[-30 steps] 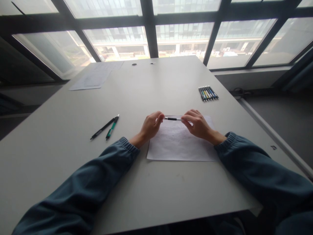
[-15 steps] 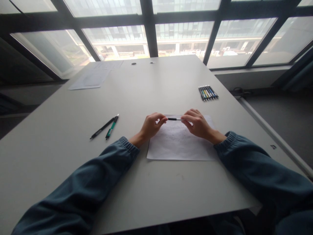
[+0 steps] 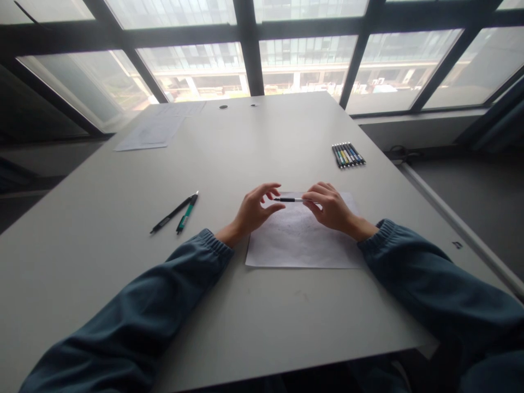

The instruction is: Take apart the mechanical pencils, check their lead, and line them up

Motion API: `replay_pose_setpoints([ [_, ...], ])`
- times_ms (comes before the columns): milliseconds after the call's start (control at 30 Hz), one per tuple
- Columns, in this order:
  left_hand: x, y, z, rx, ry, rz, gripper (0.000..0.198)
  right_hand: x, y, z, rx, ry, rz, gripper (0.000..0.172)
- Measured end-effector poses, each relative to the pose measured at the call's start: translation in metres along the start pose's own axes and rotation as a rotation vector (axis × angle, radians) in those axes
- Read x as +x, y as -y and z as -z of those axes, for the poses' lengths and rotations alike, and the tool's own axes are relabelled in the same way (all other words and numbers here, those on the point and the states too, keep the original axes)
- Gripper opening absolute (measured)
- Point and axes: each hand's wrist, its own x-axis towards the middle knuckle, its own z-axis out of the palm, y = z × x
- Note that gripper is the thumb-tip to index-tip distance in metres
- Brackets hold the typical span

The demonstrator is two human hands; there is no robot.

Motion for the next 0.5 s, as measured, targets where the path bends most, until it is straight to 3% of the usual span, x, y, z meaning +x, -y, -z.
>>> replay_pose_setpoints([
  [67, -0.0003, 0.0014, 0.0001, 0.027, 0.004, 0.046, 0.040, 0.0000, 0.0004, 0.0002, 0.006, -0.001, 0.000, 0.015],
  [233, -0.0020, 0.0025, 0.0002, 0.021, 0.059, 0.164, 0.069, -0.0010, -0.0004, 0.0001, 0.015, 0.001, 0.006, 0.016],
  [500, -0.0009, -0.0044, 0.0015, 0.037, 0.073, 0.141, 0.060, -0.0018, -0.0017, -0.0008, 0.009, 0.003, 0.012, 0.014],
])
